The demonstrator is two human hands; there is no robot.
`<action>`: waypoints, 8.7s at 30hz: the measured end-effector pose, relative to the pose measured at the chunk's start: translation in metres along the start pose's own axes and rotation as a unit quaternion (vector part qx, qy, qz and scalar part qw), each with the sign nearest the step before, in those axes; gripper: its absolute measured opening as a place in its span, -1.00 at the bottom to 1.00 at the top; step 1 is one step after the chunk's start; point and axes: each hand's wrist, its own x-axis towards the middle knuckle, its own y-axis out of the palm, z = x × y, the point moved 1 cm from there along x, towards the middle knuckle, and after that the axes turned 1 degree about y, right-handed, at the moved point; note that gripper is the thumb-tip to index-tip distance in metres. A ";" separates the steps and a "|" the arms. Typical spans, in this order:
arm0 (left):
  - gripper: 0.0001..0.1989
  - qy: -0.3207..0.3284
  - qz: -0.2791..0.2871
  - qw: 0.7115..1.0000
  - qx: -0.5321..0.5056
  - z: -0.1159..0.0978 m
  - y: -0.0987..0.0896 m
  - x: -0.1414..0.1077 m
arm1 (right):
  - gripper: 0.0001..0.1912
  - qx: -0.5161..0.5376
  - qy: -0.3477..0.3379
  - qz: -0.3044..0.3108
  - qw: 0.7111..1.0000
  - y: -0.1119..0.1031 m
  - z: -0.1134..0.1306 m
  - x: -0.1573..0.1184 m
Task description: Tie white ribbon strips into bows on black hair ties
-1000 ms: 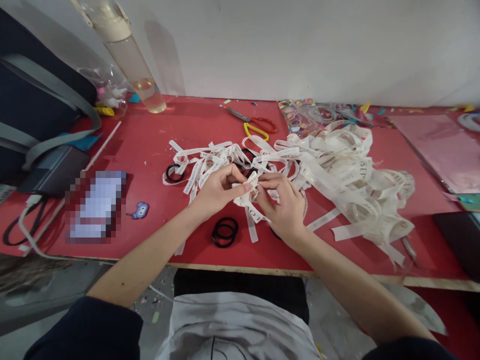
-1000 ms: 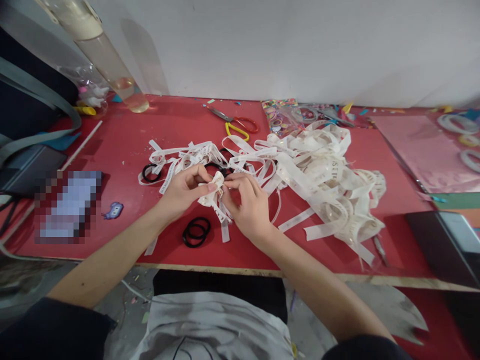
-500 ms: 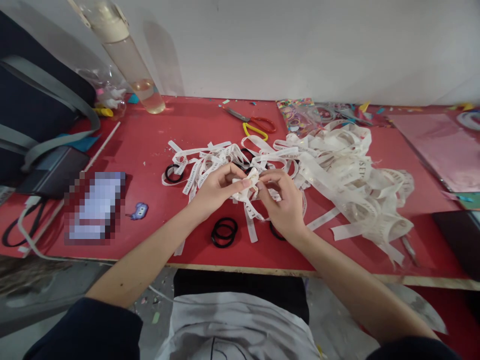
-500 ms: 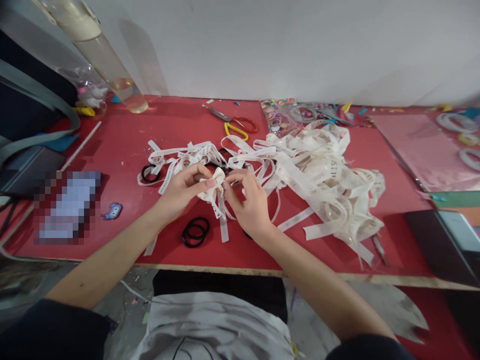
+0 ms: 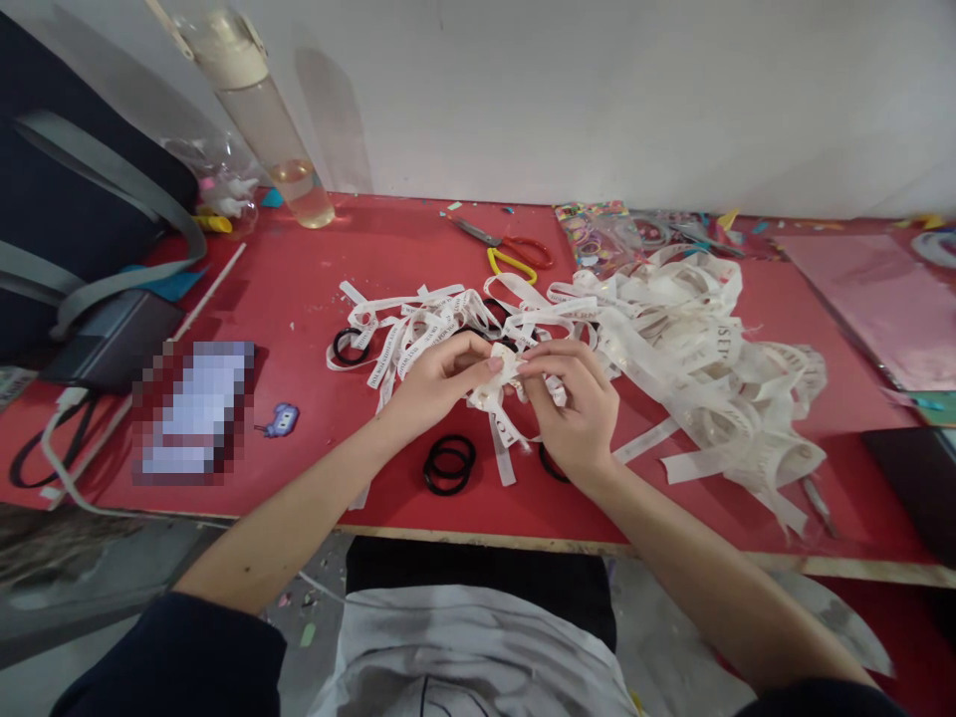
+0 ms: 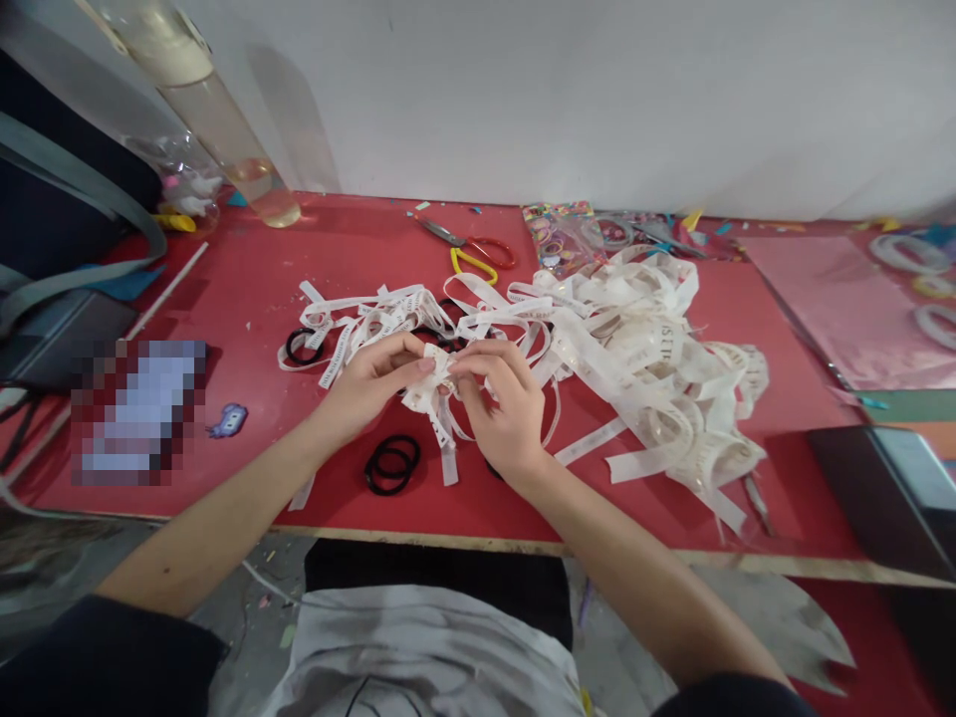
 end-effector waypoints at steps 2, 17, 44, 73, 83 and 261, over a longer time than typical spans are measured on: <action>-0.79 0.008 -0.012 1.000 0.018 0.000 0.000 -0.001 | -0.85 0.016 0.000 -0.009 1.000 0.001 0.000 -0.001; -0.67 0.029 -0.011 0.995 0.095 -0.001 -0.001 -0.002 | -0.84 0.050 0.040 0.010 0.998 0.002 -0.005 -0.008; -0.68 0.029 -0.105 0.994 0.026 0.002 -0.008 0.003 | -0.85 0.023 -0.091 0.133 0.987 0.004 -0.003 -0.006; -0.76 0.039 -0.080 0.993 0.074 0.002 -0.006 0.002 | -0.86 0.041 0.127 0.072 0.988 0.001 -0.002 -0.002; -0.67 0.014 -0.047 0.999 -0.020 0.007 -0.002 0.001 | -0.72 0.317 0.327 0.089 0.886 0.012 -0.002 -0.004; -0.72 0.085 -0.029 0.993 0.081 0.005 -0.001 -0.003 | -0.66 0.364 0.360 0.087 0.855 0.016 0.010 -0.014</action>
